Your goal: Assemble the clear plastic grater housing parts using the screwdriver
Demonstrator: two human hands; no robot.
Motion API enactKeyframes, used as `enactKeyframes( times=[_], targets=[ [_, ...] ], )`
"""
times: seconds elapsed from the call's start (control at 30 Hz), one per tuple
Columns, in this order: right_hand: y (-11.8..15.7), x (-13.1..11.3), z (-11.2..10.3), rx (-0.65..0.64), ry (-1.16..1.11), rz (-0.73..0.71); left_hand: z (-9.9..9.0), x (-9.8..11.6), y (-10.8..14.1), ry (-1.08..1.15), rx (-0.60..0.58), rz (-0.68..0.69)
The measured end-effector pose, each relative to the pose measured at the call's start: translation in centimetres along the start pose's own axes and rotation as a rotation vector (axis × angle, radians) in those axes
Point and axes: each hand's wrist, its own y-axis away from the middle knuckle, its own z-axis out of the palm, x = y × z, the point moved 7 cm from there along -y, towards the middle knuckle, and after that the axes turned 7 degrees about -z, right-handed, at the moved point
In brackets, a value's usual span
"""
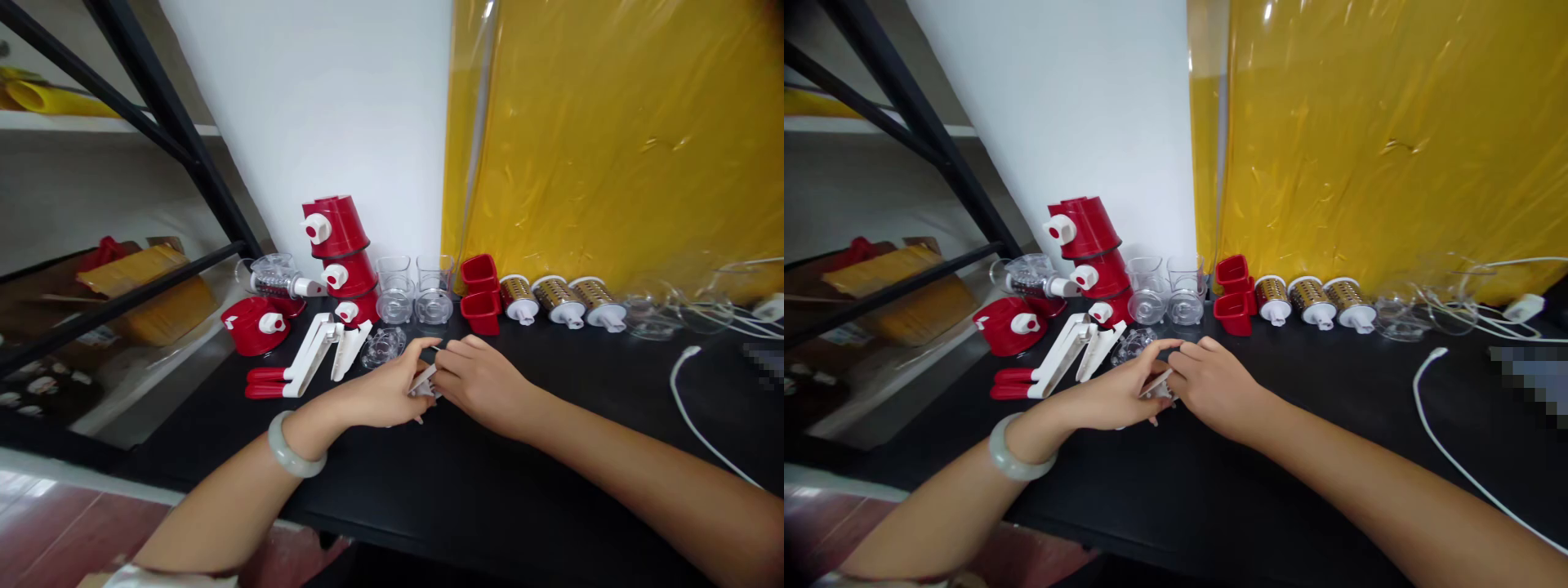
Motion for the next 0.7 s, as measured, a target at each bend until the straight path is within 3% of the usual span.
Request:
enactKeyframes(
  times=[0.43, 0.7],
  targets=[
    [1.1, 0.6, 0.6, 0.144, -0.197, -0.019, -0.1, -1.3, 0.0, 0.034, -0.039, -0.07],
    [0.9, -0.2, 0.3, 0.136, -0.074, -0.074, -0.3, -1.3, 0.4, 0.019, 0.014, -0.073]
  ],
)
